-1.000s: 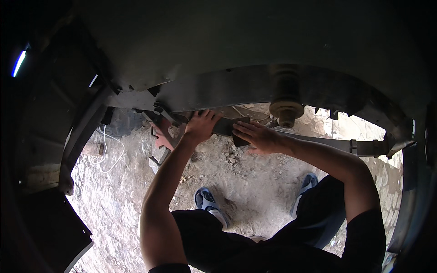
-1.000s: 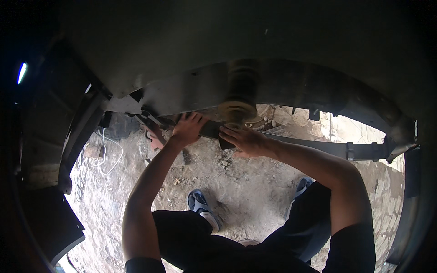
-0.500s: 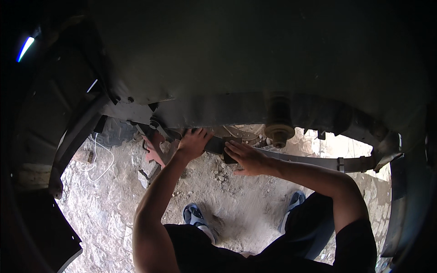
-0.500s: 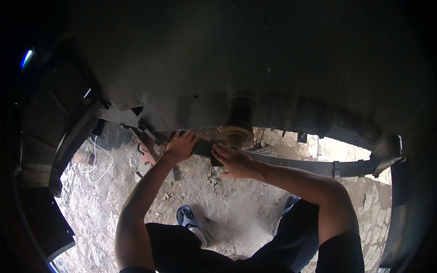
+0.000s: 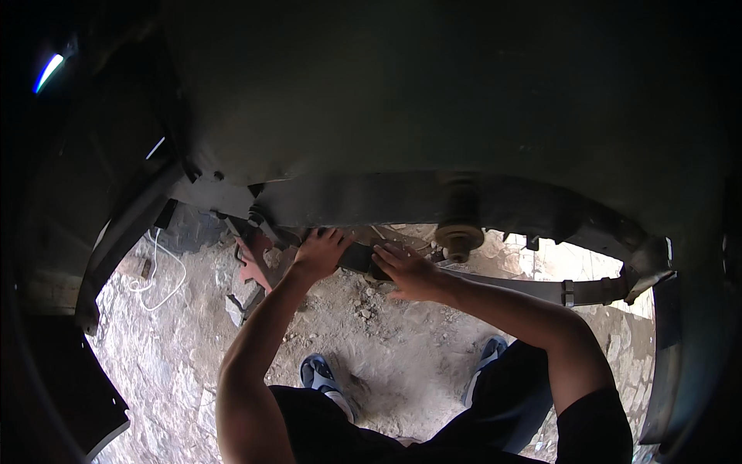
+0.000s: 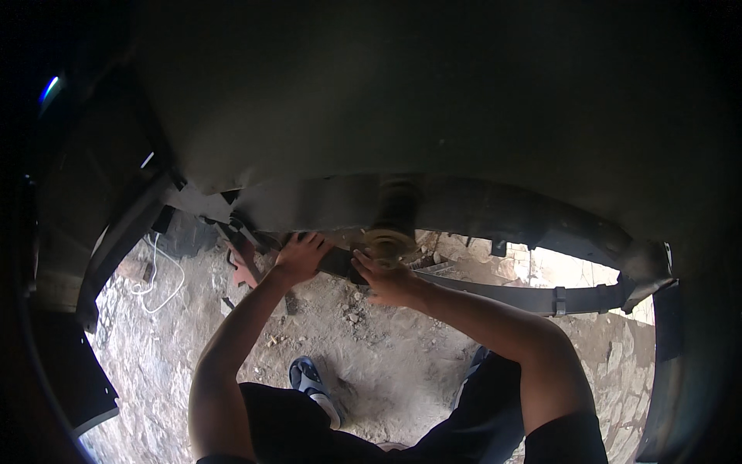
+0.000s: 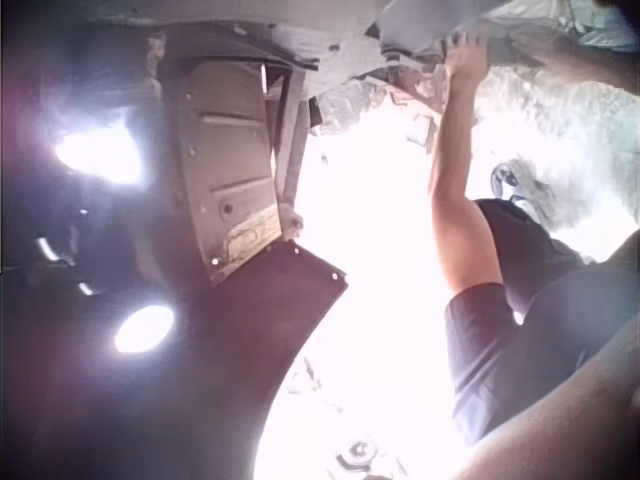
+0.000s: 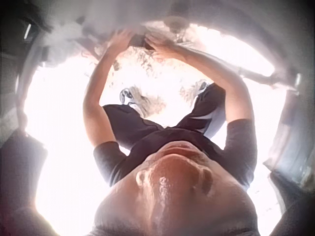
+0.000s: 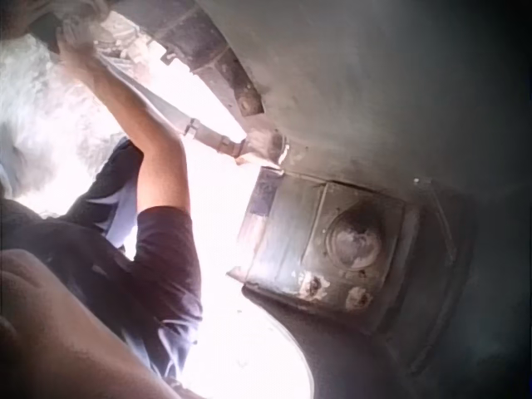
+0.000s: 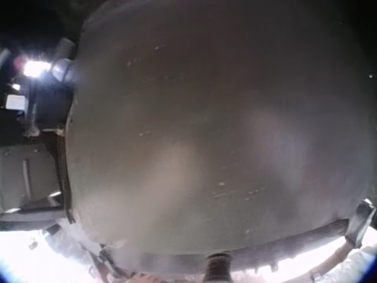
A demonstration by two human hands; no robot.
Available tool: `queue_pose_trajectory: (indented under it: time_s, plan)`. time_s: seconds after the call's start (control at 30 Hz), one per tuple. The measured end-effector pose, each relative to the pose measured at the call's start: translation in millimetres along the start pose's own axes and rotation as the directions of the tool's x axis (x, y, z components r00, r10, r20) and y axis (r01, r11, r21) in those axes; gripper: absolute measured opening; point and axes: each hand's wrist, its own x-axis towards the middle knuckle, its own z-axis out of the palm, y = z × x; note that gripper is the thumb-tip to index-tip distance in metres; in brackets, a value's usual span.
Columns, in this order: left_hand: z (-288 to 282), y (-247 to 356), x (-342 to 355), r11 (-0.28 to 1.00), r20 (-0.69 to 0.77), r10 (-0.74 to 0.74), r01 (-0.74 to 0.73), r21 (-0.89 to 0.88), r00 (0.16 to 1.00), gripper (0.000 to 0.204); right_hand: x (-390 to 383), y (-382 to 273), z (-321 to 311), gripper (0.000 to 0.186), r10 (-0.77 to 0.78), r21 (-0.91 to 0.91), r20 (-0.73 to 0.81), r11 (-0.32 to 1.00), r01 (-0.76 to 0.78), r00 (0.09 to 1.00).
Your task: The person works under a vehicle, repeatedly rubbing a metal bar with a sanding block to smooth or clean its surface. The hands move back and forth along the bar while the person remains in a crouched position beneath the car.
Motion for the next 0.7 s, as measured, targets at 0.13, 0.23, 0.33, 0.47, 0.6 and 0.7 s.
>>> queue_pose_trajectory:
  time_s: [0.13,0.23,0.33,0.47,0.6,0.7]
  plan:
    - [-9,2,1,1.000,0.082,-0.002,0.001,0.011,0.997,0.080,6,-16,4,0.099,0.083,-0.060,0.092,0.995,-0.077,0.992]
    - [3,1,1,0.999,0.051,-0.001,-0.002,0.050,0.999,0.080,6,-11,2,0.102,0.124,0.062,0.134,0.989,-0.133,0.983]
    - [2,2,1,0.996,0.074,-0.006,0.000,0.088,0.997,0.080,14,6,-4,0.104,0.223,0.200,0.279,0.938,-0.284,0.934]
    - [8,3,0,0.994,0.061,-0.005,-0.002,0.106,0.998,0.078,-3,-23,-12,0.099,0.191,0.018,0.168,0.980,-0.196,0.967]
    - [1,6,4,0.999,0.076,-0.021,0.017,0.049,0.997,0.072,-11,-16,0,0.096,0.132,-0.062,0.104,0.990,-0.126,0.986]
    - [1,5,3,1.000,0.055,-0.027,0.026,0.017,0.998,0.068,-12,-13,1,0.095,0.084,-0.110,0.053,0.991,-0.078,0.995]
